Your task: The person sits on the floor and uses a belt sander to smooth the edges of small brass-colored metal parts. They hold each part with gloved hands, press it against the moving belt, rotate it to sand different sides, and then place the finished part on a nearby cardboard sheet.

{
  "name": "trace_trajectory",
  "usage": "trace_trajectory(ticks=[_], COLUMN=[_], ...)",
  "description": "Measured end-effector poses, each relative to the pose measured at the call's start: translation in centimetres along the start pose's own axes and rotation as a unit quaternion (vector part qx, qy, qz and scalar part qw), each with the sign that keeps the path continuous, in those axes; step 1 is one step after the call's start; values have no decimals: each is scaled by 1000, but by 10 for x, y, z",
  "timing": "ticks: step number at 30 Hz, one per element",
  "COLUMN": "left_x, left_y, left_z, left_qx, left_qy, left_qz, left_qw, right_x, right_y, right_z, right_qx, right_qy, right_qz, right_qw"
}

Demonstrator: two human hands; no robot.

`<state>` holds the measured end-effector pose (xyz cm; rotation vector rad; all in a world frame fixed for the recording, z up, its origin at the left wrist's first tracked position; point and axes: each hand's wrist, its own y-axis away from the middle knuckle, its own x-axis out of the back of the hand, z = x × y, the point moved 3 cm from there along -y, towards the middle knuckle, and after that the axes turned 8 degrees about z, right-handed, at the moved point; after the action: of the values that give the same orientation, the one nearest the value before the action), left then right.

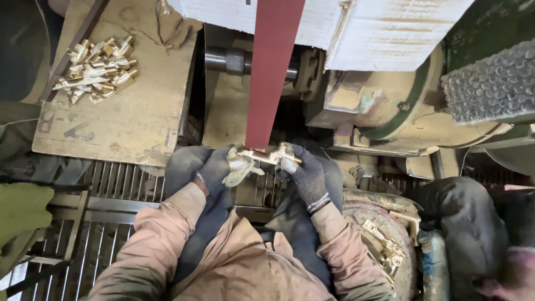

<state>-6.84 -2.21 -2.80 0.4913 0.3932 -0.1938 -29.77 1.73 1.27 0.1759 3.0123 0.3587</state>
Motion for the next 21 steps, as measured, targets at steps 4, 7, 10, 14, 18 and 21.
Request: trace_trajectory(ticks=[4,7,10,14,18,21], left_x=[3,-4,-13,-22,-20,-20], left_y=[43,81,112,137,144,154], left_z=[17,22,17,25,10,13], left_qx=[-142,-158,-110,-385,-148,-178], left_qy=[-196,-212,-132,-373,-134,-209], left_qz=[-21,-25,-27,-9,-20,-2], left_qw=[970,964,985,844,980,962], right_x=[9,12,14,18,20,22], right_y=[28,45,60,68,71,75], right_z=[-16,-26,-31,-30,-27,-24], right_qx=[9,44,16,-28,-29,-34], right_qy=[1,45,-17,18,39,19], right_qz=[-71,-100,-126,-125,-130,-142], right_qw=[997,993,992,992,990,989])
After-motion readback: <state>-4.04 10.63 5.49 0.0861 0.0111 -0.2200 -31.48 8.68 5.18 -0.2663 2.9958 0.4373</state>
